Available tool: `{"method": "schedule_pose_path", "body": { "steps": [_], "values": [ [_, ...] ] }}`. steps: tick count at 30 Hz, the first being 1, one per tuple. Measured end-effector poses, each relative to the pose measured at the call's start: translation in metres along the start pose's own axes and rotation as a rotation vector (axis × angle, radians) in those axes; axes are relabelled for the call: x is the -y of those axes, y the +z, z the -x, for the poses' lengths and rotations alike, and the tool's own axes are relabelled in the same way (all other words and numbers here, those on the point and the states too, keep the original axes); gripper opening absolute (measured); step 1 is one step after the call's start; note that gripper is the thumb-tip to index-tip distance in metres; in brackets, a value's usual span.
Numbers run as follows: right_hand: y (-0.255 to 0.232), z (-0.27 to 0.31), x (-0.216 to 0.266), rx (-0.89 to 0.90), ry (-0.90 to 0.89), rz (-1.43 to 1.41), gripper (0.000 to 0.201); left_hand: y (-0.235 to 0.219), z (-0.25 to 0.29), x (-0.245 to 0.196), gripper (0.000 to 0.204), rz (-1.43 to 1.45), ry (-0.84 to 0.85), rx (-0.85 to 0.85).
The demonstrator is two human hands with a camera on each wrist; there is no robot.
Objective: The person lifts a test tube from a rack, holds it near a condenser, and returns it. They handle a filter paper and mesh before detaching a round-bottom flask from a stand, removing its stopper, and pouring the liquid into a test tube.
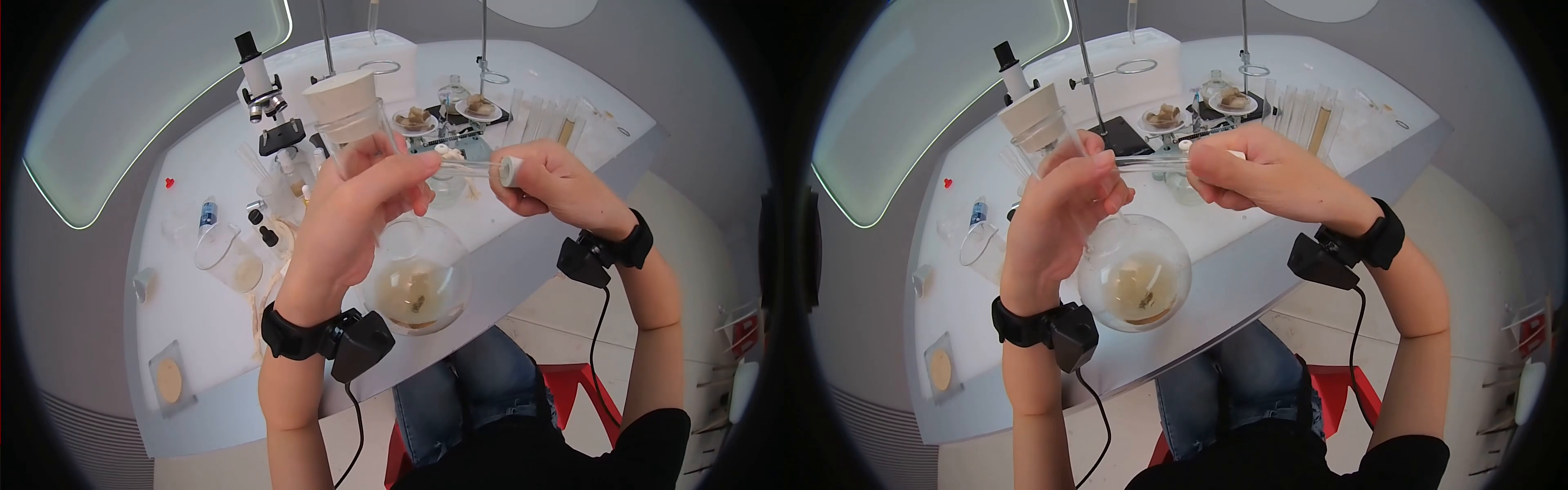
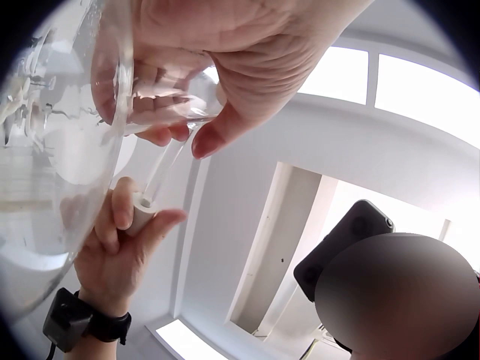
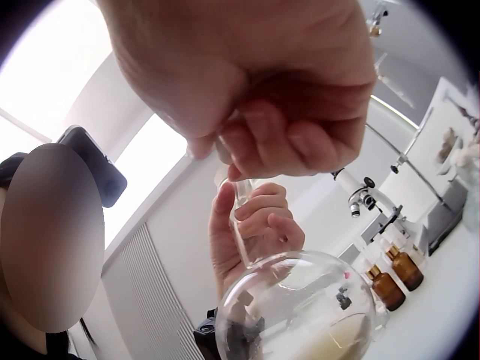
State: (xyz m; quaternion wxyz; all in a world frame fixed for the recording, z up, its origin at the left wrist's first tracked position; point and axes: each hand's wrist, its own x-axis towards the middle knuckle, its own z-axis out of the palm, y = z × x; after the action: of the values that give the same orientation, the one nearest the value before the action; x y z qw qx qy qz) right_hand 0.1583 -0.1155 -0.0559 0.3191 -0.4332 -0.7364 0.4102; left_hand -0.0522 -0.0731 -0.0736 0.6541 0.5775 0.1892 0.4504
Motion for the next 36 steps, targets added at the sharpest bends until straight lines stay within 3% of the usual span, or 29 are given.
{"method": "schedule_pose_path", "body": {
  "steps": [2, 5, 8, 13, 16, 24, 31, 33, 36],
  "values": [
    [0.001, -0.005, -0.019, 0.078, -0.238, -0.162, 0.039, -0.002, -0.002, 0.002, 0.017, 0.065, 0.015, -0.007],
    [0.013, -0.015, -0.038, 0.005, -0.363, -0.109, 0.047, -0.004, -0.004, 0.004, 0.016, 0.164, 0.045, -0.032],
    [0.019, -0.016, -0.030, 0.047, -0.297, 0.059, 0.053, -0.002, -0.006, 0.007, 0.015, 0.180, 0.072, -0.049],
    [0.031, -0.018, -0.018, 0.024, -0.279, 0.082, 0.050, -0.003, -0.007, 0.011, 0.015, 0.135, 0.107, -0.027],
    [0.033, -0.020, -0.016, 0.057, -0.242, 0.089, 0.059, -0.005, -0.007, 0.011, 0.016, 0.123, 0.113, -0.008],
    [0.044, -0.028, -0.009, -0.069, -0.347, 0.255, 0.043, 0.003, -0.006, 0.017, 0.021, 0.051, 0.129, -0.108],
    [0.051, -0.045, -0.021, -0.126, -0.298, 0.286, 0.034, 0.012, -0.006, 0.026, 0.024, -0.004, 0.130, -0.064],
    [0.054, -0.047, -0.020, -0.200, -0.348, 0.242, 0.030, 0.015, -0.005, 0.024, 0.025, -0.070, 0.050, -0.104],
    [0.053, -0.045, -0.023, -0.158, -0.289, 0.241, 0.027, 0.013, -0.005, 0.024, 0.031, -0.084, 0.086, -0.036]
  ]
}}
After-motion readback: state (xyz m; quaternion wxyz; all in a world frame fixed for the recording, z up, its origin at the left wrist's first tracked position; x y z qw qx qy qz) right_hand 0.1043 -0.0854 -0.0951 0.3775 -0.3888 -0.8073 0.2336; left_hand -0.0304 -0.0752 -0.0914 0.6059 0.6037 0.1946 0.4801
